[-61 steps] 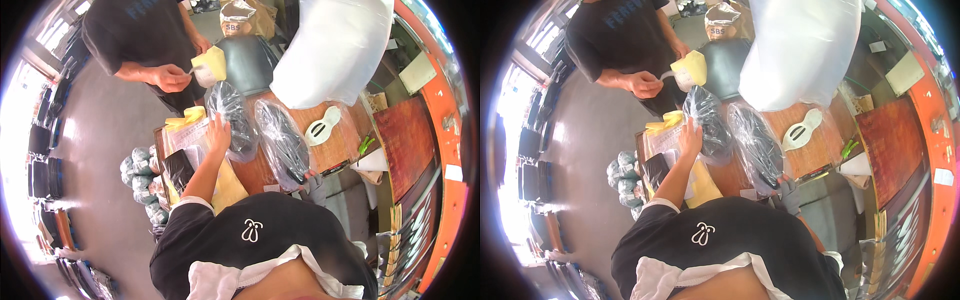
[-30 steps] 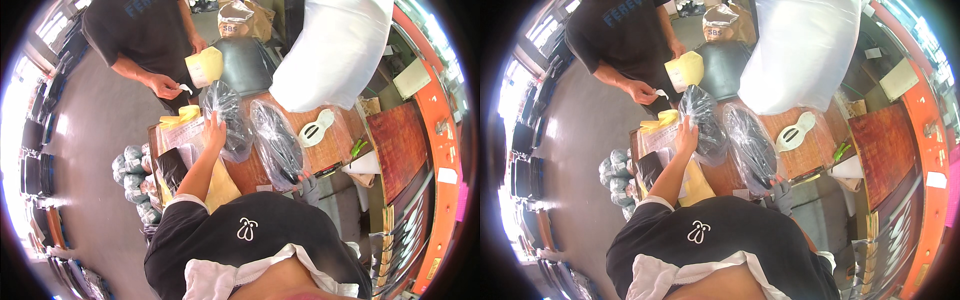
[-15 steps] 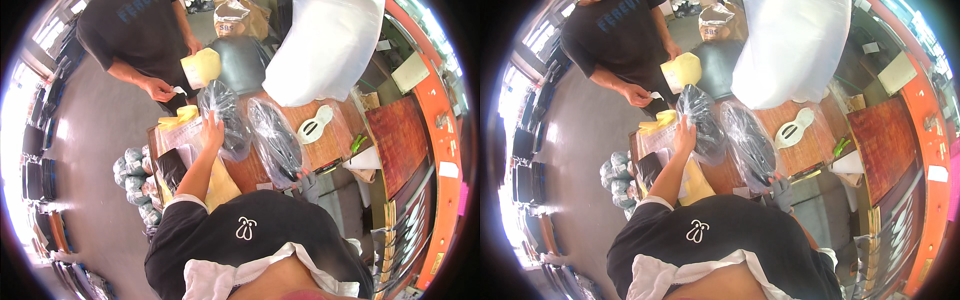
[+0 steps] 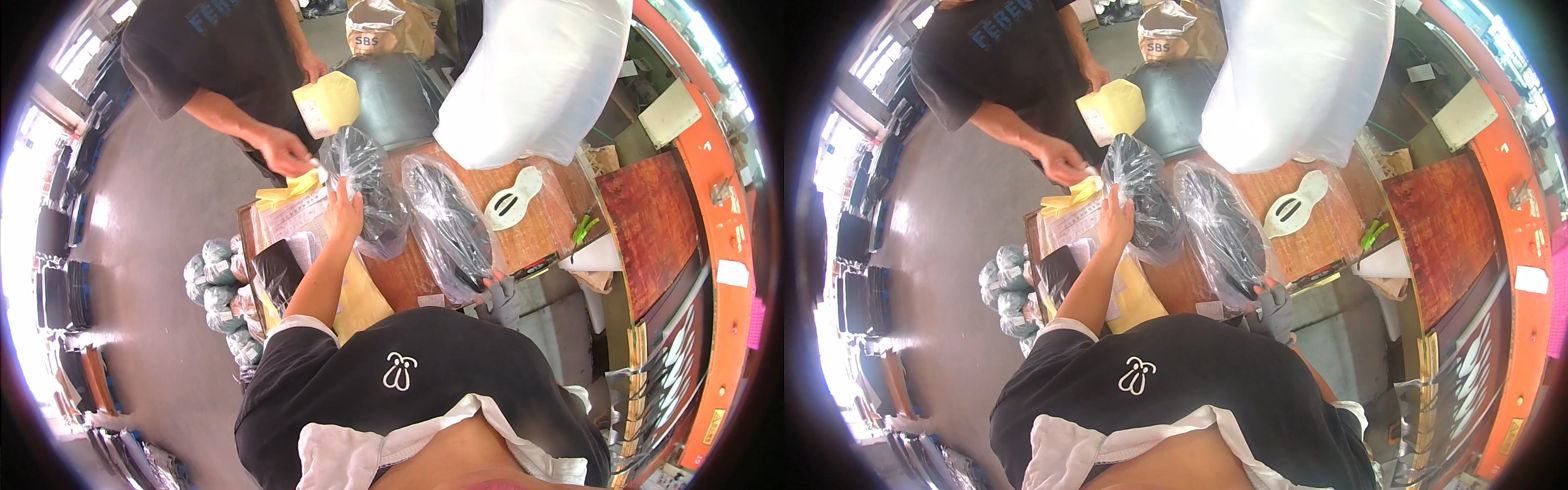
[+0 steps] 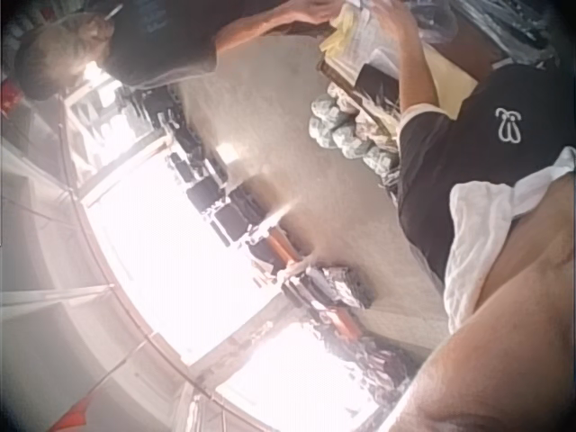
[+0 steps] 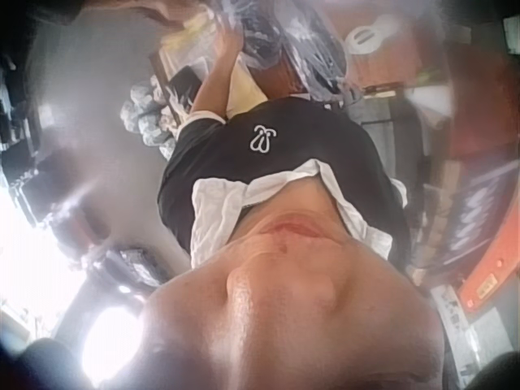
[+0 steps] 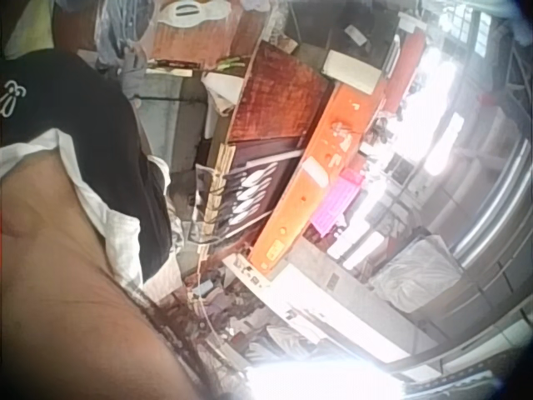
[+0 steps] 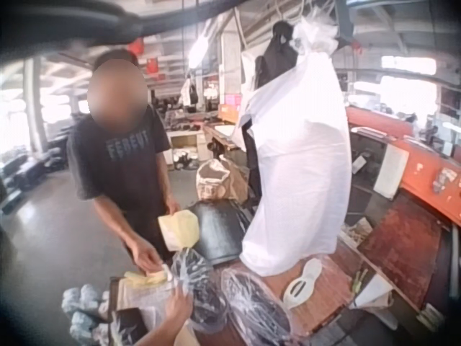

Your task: The person gathers black shoe insole parts on a wooden table, aligns them into a neat stack, and places the stack into a clear plastic bag. They then seal the bag and set it aside on the table.

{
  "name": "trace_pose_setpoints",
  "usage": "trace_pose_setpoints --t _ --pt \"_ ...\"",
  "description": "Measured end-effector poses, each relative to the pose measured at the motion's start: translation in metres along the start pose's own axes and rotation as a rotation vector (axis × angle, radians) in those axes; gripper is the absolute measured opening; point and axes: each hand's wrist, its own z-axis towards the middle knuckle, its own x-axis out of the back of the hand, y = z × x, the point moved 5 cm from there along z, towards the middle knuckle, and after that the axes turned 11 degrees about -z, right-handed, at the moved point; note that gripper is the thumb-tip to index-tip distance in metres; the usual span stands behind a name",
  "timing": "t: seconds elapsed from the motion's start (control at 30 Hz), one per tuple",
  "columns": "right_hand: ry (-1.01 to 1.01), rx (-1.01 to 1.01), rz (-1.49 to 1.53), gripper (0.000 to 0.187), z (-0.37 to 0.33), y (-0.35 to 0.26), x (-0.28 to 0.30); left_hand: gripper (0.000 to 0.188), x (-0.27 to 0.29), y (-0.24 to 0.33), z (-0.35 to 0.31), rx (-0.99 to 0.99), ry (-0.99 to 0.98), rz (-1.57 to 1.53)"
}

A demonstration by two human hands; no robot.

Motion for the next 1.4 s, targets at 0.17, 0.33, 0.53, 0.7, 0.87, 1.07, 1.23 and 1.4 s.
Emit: trace_pose_setpoints --t 0.17,0.33,0.53,0.7,0.87,1.07,1.23,1.4 --pt "-0.032 -0.008 0.002 0.045 0.000 0.000 0.000 0.056 -0.001 0.000 0.000 -0.029 0.023 -0.011" --pt "-0.016 0.017 -0.018 0.044 0.001 -0.001 0.002 0.055 -0.001 -0.001 0.000 0.003 0.007 -0.020" --pt "-0.051 0.014 -0.014 0.044 0.001 0.001 0.000 0.055 0.002 0.003 -0.001 0.034 -0.017 -0.036" --pt "-0.103 -0.009 0.000 0.041 0.001 0.002 -0.001 0.055 0.003 0.005 -0.002 0.078 -0.042 -0.040" --pt "-0.101 0.022 -0.020 0.042 0.003 0.000 -0.001 0.055 0.004 0.005 -0.003 0.043 0.004 -0.049" --pt "-0.127 0.028 -0.024 0.045 0.006 0.003 -0.003 0.055 0.003 0.001 -0.003 0.054 -0.008 -0.116" --pt "-0.151 0.018 -0.020 0.048 0.007 0.005 -0.003 0.055 0.005 -0.001 -0.003 -0.025 0.063 -0.149" --pt "-0.190 0.063 -0.052 0.048 0.009 0.006 -0.005 0.055 0.002 -0.006 -0.003 -0.066 0.115 -0.216"
